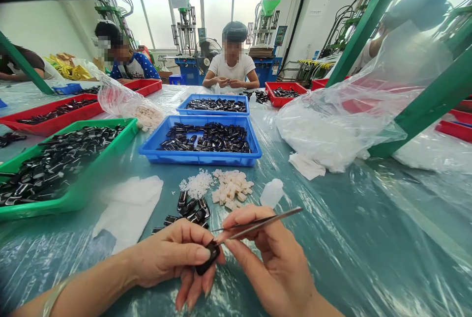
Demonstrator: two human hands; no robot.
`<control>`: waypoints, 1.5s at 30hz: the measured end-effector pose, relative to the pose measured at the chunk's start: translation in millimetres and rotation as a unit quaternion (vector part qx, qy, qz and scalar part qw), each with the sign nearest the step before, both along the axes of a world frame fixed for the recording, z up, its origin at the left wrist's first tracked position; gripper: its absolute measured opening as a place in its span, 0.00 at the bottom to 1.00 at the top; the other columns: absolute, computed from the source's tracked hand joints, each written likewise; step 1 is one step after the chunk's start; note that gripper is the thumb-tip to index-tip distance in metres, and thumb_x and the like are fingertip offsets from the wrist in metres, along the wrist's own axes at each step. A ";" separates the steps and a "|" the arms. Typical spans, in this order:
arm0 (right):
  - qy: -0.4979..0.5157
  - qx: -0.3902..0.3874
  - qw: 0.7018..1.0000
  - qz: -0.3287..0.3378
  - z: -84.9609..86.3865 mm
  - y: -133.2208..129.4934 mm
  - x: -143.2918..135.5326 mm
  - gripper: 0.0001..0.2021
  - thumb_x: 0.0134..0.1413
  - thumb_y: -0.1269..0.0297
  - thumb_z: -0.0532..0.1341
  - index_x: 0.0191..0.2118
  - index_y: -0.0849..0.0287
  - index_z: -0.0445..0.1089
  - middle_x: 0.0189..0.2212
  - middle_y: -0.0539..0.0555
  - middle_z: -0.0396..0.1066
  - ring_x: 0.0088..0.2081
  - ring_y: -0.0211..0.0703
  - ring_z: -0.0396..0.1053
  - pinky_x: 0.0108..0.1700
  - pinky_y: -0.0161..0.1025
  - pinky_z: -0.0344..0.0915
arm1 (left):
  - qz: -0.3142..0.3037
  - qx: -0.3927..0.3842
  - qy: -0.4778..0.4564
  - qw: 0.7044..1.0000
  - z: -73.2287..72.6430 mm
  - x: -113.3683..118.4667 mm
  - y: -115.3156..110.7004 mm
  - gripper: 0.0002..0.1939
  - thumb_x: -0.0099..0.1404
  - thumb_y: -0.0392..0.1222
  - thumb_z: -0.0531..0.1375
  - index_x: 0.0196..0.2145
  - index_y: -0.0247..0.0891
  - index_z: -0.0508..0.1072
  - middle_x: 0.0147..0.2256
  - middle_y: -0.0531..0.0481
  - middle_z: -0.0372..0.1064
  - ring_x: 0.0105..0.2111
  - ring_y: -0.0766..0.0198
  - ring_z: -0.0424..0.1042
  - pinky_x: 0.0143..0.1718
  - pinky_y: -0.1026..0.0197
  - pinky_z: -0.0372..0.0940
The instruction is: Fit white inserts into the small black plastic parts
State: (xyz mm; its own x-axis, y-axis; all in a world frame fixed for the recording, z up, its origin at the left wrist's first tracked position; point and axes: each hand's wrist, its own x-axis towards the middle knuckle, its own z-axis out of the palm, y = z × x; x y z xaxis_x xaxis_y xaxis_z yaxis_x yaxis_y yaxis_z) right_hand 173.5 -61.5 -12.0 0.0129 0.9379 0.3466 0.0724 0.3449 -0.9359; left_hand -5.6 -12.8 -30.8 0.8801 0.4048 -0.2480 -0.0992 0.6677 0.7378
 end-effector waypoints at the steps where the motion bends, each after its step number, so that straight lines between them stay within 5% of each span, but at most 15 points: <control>1: -0.010 0.024 1.000 0.006 -1.3 0.0 -0.2 0.09 0.51 0.70 0.60 0.38 0.51 0.63 0.33 0.50 0.69 0.31 0.40 0.74 0.32 0.35 0.72 | 0.002 -0.001 -0.001 1.000 0.4 -0.1 -0.2 0.13 0.58 0.43 0.59 0.36 0.29 0.72 0.24 0.45 0.69 0.18 0.68 0.70 0.16 0.70 0.65; 6: -0.096 0.109 0.989 0.031 -5.6 -0.5 2.7 0.19 0.51 0.79 0.56 0.41 0.43 0.58 0.35 0.48 0.71 0.36 0.42 0.73 0.35 0.40 0.73 | 0.016 -0.008 -0.008 1.000 1.0 -0.8 -1.0 0.12 0.58 0.43 0.59 0.33 0.29 0.71 0.24 0.45 0.69 0.17 0.69 0.69 0.15 0.71 0.64; 11: -0.121 0.112 0.984 0.064 -10.8 -5.2 6.5 0.25 0.51 0.83 0.53 0.44 0.39 0.55 0.40 0.48 0.70 0.40 0.43 0.72 0.38 0.43 0.73 | 0.020 -0.013 -0.015 1.000 0.1 -0.3 0.5 0.11 0.58 0.43 0.59 0.32 0.30 0.70 0.24 0.45 0.69 0.17 0.70 0.68 0.14 0.72 0.64; 24: 0.091 0.027 0.995 -0.043 5.5 0.9 -5.0 0.10 0.53 0.69 0.60 0.38 0.48 0.59 0.33 0.47 0.70 0.30 0.40 0.75 0.33 0.33 0.74 | 0.024 -0.002 -0.011 1.000 -2.2 -0.5 -0.1 0.11 0.60 0.40 0.57 0.37 0.28 0.72 0.29 0.42 0.71 0.19 0.68 0.71 0.16 0.71 0.66; 30: 0.075 0.018 0.996 -0.054 6.3 6.9 1.2 0.10 0.52 0.68 0.61 0.38 0.48 0.60 0.33 0.47 0.69 0.31 0.41 0.75 0.33 0.36 0.74 | 0.053 0.041 0.004 0.998 2.6 -5.0 1.2 0.13 0.60 0.40 0.57 0.39 0.29 0.73 0.28 0.46 0.68 0.21 0.67 0.72 0.19 0.70 0.67; 35: 0.007 0.002 0.999 0.048 -3.4 9.3 8.8 0.11 0.54 0.70 0.58 0.40 0.46 0.62 0.34 0.46 0.68 0.32 0.41 0.74 0.33 0.38 0.74 | 0.034 0.047 0.013 0.998 3.2 -4.8 -0.1 0.15 0.58 0.43 0.59 0.39 0.30 0.73 0.24 0.47 0.67 0.22 0.65 0.73 0.19 0.69 0.67; 41: -0.088 -0.028 0.996 -0.011 5.6 14.0 22.3 0.05 0.54 0.65 0.59 0.38 0.51 0.67 0.34 0.50 0.72 0.31 0.36 0.71 0.31 0.30 0.70 | 0.070 0.067 0.093 0.991 6.0 -1.2 -0.3 0.15 0.55 0.44 0.61 0.37 0.30 0.75 0.23 0.48 0.68 0.23 0.64 0.74 0.21 0.72 0.66; 45: -0.029 -0.083 0.996 0.006 8.1 19.6 24.3 0.05 0.53 0.63 0.60 0.37 0.54 0.67 0.32 0.53 0.74 0.32 0.38 0.72 0.33 0.32 0.70 | 0.082 0.065 0.121 0.987 6.6 0.8 -1.2 0.14 0.55 0.43 0.61 0.35 0.29 0.76 0.23 0.47 0.69 0.25 0.64 0.75 0.22 0.73 0.66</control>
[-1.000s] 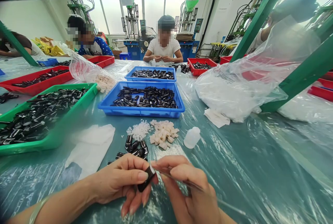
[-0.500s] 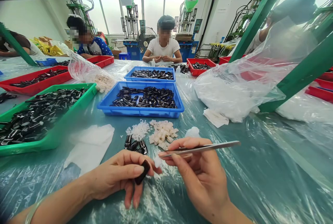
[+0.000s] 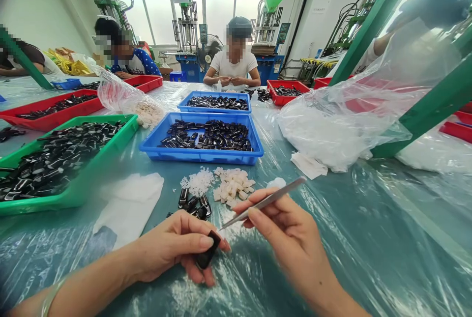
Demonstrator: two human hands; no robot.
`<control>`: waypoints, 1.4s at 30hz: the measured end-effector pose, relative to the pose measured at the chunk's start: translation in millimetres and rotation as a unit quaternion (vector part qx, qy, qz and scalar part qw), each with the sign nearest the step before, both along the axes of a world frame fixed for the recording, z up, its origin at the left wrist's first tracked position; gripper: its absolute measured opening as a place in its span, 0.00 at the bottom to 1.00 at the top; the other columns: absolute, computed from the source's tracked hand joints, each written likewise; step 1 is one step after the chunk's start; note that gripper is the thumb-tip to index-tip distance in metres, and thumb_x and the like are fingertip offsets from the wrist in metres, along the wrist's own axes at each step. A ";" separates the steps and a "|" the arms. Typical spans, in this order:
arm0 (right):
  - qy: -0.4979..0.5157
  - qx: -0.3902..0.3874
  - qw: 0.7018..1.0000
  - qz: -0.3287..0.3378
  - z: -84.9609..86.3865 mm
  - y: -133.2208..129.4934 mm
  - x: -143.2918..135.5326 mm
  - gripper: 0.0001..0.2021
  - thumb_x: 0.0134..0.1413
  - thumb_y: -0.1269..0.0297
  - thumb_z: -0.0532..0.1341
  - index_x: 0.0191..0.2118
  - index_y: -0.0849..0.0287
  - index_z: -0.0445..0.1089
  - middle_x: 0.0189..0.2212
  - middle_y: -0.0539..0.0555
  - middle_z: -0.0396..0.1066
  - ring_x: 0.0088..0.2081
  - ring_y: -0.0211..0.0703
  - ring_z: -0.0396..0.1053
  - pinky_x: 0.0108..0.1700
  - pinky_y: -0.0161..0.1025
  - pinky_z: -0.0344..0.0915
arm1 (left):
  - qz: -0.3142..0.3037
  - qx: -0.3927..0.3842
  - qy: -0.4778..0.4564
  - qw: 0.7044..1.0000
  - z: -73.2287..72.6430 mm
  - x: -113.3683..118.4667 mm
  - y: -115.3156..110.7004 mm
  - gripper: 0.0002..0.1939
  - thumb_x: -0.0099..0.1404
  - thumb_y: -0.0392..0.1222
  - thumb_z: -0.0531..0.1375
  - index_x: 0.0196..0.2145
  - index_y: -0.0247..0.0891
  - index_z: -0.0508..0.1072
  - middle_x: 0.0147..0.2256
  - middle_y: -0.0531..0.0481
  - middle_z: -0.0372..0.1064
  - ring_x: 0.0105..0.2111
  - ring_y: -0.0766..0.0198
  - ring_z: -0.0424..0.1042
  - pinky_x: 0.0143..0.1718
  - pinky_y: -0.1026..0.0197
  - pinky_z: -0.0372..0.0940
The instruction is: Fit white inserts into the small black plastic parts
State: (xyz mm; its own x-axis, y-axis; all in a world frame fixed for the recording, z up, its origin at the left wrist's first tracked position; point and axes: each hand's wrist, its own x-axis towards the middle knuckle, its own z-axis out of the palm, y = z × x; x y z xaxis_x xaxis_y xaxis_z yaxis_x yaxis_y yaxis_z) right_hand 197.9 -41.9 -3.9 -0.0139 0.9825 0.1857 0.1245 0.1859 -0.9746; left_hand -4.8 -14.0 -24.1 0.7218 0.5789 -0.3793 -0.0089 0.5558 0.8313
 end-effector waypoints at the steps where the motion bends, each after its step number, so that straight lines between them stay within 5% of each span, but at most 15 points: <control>1: 0.026 -0.015 1.000 0.001 -0.8 1.0 -0.7 0.05 0.52 0.62 0.60 0.36 0.55 0.67 0.32 0.53 0.74 0.32 0.39 0.72 0.33 0.34 0.71 | 0.001 -0.006 0.002 1.000 -0.2 0.3 -0.5 0.14 0.55 0.43 0.61 0.34 0.29 0.76 0.23 0.46 0.69 0.25 0.63 0.75 0.22 0.72 0.66; 19: 0.095 -0.174 0.980 0.028 -2.1 0.1 -16.3 0.13 0.45 0.58 0.64 0.34 0.59 0.64 0.25 0.52 0.71 0.26 0.39 0.69 0.30 0.38 0.67 | -0.006 -0.021 0.032 0.999 3.8 4.7 -4.1 0.14 0.53 0.42 0.61 0.34 0.28 0.76 0.21 0.47 0.68 0.25 0.62 0.75 0.23 0.72 0.66; 42: 0.087 -0.192 0.974 0.083 -8.7 -0.9 -16.2 0.09 0.53 0.59 0.59 0.36 0.58 0.61 0.26 0.49 0.68 0.29 0.37 0.66 0.34 0.37 0.64 | -0.012 -0.023 0.033 0.999 0.8 4.4 -4.6 0.16 0.53 0.45 0.62 0.34 0.28 0.75 0.22 0.49 0.66 0.25 0.62 0.74 0.23 0.70 0.65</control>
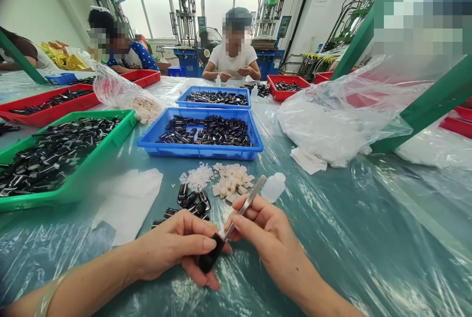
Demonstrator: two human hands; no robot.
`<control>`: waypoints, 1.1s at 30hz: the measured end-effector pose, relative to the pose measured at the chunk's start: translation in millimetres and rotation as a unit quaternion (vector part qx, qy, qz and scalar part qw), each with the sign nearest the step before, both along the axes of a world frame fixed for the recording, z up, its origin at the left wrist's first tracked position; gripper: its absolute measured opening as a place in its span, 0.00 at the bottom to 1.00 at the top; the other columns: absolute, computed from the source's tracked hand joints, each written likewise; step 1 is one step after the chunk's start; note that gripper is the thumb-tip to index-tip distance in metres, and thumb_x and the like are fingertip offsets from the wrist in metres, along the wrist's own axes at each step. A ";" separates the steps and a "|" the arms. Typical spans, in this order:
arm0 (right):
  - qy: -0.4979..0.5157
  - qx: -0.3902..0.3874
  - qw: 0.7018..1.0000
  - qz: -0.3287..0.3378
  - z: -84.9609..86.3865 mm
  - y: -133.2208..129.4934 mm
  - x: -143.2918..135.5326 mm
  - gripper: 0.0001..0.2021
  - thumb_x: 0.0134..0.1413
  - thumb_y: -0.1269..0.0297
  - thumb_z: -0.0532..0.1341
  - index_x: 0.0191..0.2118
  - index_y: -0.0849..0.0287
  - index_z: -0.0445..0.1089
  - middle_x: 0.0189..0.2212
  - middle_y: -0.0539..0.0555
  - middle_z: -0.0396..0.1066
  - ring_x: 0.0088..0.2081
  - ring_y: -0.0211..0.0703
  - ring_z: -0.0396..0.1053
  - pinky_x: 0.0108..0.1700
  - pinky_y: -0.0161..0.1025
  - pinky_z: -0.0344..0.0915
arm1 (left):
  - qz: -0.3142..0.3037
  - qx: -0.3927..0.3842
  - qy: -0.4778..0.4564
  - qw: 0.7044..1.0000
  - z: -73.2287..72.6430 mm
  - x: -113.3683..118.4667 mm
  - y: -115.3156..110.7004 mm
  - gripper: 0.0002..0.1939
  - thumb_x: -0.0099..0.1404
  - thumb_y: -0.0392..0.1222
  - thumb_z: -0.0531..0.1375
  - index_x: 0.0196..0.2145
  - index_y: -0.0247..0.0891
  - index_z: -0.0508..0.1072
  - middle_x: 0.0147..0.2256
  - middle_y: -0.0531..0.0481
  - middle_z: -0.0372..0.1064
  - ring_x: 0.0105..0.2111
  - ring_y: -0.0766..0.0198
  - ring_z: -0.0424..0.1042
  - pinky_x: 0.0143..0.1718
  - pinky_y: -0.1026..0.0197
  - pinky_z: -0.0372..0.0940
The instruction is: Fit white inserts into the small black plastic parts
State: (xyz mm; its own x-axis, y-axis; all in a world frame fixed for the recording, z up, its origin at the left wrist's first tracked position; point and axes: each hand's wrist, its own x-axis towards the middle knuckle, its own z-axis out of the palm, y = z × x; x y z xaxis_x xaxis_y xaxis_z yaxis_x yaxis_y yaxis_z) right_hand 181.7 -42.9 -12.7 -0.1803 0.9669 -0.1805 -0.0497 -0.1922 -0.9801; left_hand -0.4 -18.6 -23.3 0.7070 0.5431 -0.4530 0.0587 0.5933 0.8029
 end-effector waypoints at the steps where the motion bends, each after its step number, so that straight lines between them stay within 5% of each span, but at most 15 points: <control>1: -0.001 0.000 1.000 -0.001 0.3 -0.1 -0.3 0.09 0.53 0.59 0.59 0.36 0.58 0.61 0.26 0.49 0.68 0.29 0.37 0.66 0.34 0.37 0.64 | 0.000 0.001 0.001 1.000 0.0 0.1 0.2 0.16 0.53 0.45 0.62 0.34 0.28 0.75 0.22 0.49 0.66 0.25 0.62 0.74 0.23 0.70 0.65; 13: -0.006 0.011 1.000 -0.028 0.7 0.1 0.2 0.12 0.50 0.58 0.61 0.36 0.59 0.63 0.27 0.50 0.68 0.28 0.39 0.67 0.34 0.39 0.66 | 0.000 -0.008 0.003 1.000 1.1 0.4 0.7 0.17 0.52 0.46 0.63 0.34 0.28 0.75 0.21 0.48 0.67 0.25 0.61 0.74 0.23 0.70 0.65; 23: -0.141 0.145 0.964 -0.174 17.1 4.6 21.1 0.11 0.49 0.57 0.60 0.37 0.55 0.63 0.26 0.50 0.69 0.26 0.39 0.66 0.28 0.36 0.65 | -0.002 0.000 -0.020 1.000 1.0 -2.6 1.2 0.13 0.54 0.43 0.62 0.33 0.29 0.77 0.30 0.43 0.70 0.26 0.62 0.75 0.25 0.70 0.67; 26: -0.302 0.141 0.941 -0.058 21.1 4.1 27.0 0.04 0.50 0.62 0.57 0.32 0.55 0.62 0.19 0.47 0.61 0.20 0.36 0.58 0.20 0.33 0.57 | 0.000 0.018 -0.040 0.999 1.5 -3.9 0.5 0.12 0.52 0.42 0.63 0.32 0.31 0.77 0.35 0.43 0.69 0.27 0.63 0.75 0.25 0.70 0.67; 29: -0.478 0.118 0.864 0.104 13.5 0.9 25.0 0.05 0.47 0.70 0.53 0.24 0.56 0.58 0.17 0.47 0.59 0.20 0.37 0.56 0.21 0.33 0.52 | -0.010 0.034 -0.073 0.997 1.1 -4.4 -0.5 0.11 0.50 0.40 0.65 0.32 0.34 0.78 0.39 0.44 0.68 0.29 0.63 0.75 0.27 0.70 0.68; 31: -0.558 0.118 0.809 0.144 4.5 -1.5 22.9 0.07 0.48 0.72 0.52 0.23 0.56 0.57 0.18 0.49 0.61 0.21 0.39 0.58 0.23 0.35 0.53 | -0.018 0.042 -0.095 0.994 0.8 -4.4 -1.3 0.10 0.50 0.39 0.66 0.33 0.35 0.78 0.41 0.44 0.68 0.29 0.64 0.75 0.28 0.70 0.68; 33: -0.588 0.133 0.784 0.150 -2.6 -3.3 22.8 0.06 0.51 0.69 0.51 0.24 0.57 0.60 0.21 0.52 0.65 0.23 0.42 0.62 0.24 0.38 0.56 | -0.021 0.047 -0.110 0.993 0.9 -4.2 -1.6 0.10 0.50 0.38 0.66 0.33 0.35 0.78 0.41 0.43 0.68 0.30 0.64 0.75 0.28 0.71 0.68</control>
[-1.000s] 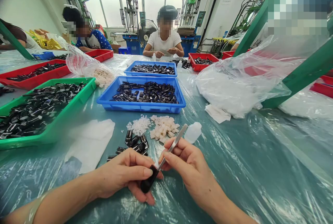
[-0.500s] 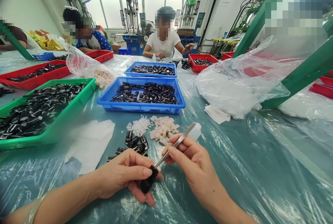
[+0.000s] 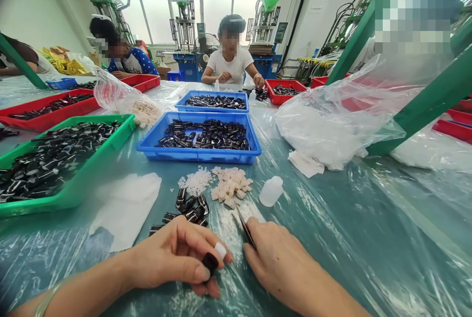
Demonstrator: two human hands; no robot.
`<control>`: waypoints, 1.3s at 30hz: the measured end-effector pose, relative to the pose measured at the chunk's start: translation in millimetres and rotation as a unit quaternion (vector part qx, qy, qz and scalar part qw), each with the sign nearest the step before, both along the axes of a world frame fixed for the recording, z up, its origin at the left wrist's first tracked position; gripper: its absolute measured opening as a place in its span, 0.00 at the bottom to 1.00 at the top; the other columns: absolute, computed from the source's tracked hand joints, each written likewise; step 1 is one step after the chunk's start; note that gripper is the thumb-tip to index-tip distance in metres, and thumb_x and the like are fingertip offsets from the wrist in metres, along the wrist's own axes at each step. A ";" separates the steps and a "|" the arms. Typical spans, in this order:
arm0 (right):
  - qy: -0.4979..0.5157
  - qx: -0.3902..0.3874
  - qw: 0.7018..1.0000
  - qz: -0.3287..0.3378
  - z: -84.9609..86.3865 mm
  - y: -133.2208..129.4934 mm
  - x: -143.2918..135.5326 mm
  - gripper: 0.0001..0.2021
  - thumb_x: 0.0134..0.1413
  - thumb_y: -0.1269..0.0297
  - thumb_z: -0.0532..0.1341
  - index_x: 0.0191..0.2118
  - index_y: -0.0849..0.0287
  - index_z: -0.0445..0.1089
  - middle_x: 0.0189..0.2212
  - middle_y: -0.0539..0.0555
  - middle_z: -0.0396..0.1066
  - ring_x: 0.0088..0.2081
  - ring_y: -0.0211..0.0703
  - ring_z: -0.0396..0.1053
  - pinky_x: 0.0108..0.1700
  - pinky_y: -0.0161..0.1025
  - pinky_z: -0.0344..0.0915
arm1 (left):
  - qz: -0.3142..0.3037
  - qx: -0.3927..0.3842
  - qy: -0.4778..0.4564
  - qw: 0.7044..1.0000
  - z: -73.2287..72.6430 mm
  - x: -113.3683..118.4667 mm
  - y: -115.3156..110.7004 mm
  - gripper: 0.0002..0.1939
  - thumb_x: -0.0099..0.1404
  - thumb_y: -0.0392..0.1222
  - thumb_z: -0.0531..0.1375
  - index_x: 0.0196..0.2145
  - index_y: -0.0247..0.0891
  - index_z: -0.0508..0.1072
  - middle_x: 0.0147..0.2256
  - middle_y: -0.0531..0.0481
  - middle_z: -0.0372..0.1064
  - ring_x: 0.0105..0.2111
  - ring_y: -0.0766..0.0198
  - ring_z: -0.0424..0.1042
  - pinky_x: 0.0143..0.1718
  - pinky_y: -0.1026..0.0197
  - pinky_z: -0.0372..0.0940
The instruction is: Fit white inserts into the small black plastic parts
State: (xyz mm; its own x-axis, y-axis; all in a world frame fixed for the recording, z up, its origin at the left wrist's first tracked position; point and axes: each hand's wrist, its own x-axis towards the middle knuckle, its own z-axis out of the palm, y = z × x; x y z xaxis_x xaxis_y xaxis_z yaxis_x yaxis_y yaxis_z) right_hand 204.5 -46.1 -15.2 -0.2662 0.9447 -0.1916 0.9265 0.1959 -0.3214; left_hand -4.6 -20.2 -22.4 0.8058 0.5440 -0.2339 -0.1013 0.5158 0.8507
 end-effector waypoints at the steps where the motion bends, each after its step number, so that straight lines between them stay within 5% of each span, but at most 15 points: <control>1: 0.007 0.019 1.000 0.003 -1.5 -0.5 0.7 0.06 0.52 0.66 0.52 0.27 0.57 0.62 0.24 0.54 0.66 0.25 0.45 0.64 0.26 0.39 0.58 | 0.002 0.001 -0.002 1.000 0.3 0.1 0.0 0.10 0.50 0.38 0.66 0.32 0.35 0.78 0.42 0.43 0.68 0.30 0.64 0.75 0.28 0.71 0.68; 6: 0.175 0.084 0.981 0.027 13.2 -2.7 -0.4 0.08 0.55 0.62 0.53 0.39 0.55 0.67 0.33 0.54 0.68 0.34 0.45 0.68 0.34 0.39 0.64 | 0.018 -0.002 0.007 1.000 1.6 0.3 1.4 0.08 0.52 0.37 0.64 0.32 0.34 0.78 0.42 0.43 0.68 0.29 0.63 0.75 0.28 0.70 0.68; 12: 0.285 -0.008 0.957 0.062 26.5 -5.0 -14.8 0.11 0.60 0.63 0.51 0.34 0.53 0.70 0.31 0.50 0.68 0.32 0.38 0.67 0.33 0.35 0.62 | 0.021 -0.004 0.012 1.000 0.1 0.3 0.9 0.08 0.52 0.36 0.64 0.32 0.33 0.78 0.37 0.45 0.68 0.30 0.62 0.75 0.28 0.70 0.68; 19: 0.297 0.029 0.953 0.048 18.8 -6.0 -19.3 0.10 0.59 0.65 0.51 0.29 0.57 0.67 0.28 0.50 0.65 0.29 0.36 0.63 0.29 0.34 0.58 | 0.034 -0.021 0.015 0.999 -2.3 1.1 0.5 0.11 0.50 0.39 0.65 0.32 0.30 0.77 0.27 0.46 0.71 0.29 0.61 0.76 0.27 0.70 0.68; 32: 0.380 -0.138 0.914 -0.043 14.9 -0.8 -17.4 0.10 0.57 0.60 0.52 0.27 0.58 0.61 0.27 0.48 0.59 0.30 0.36 0.57 0.33 0.34 0.56 | 0.039 -0.038 0.015 0.998 -2.4 0.0 3.2 0.14 0.52 0.42 0.64 0.35 0.29 0.76 0.23 0.46 0.72 0.28 0.61 0.76 0.26 0.69 0.68; 39: 0.476 -0.205 0.850 -0.093 23.3 5.2 -14.3 0.13 0.51 0.55 0.57 0.26 0.60 0.61 0.23 0.47 0.57 0.26 0.35 0.52 0.29 0.33 0.53 | 0.044 -0.018 0.053 0.997 -1.3 -0.8 5.0 0.15 0.51 0.42 0.64 0.35 0.29 0.77 0.27 0.43 0.73 0.28 0.61 0.75 0.25 0.71 0.67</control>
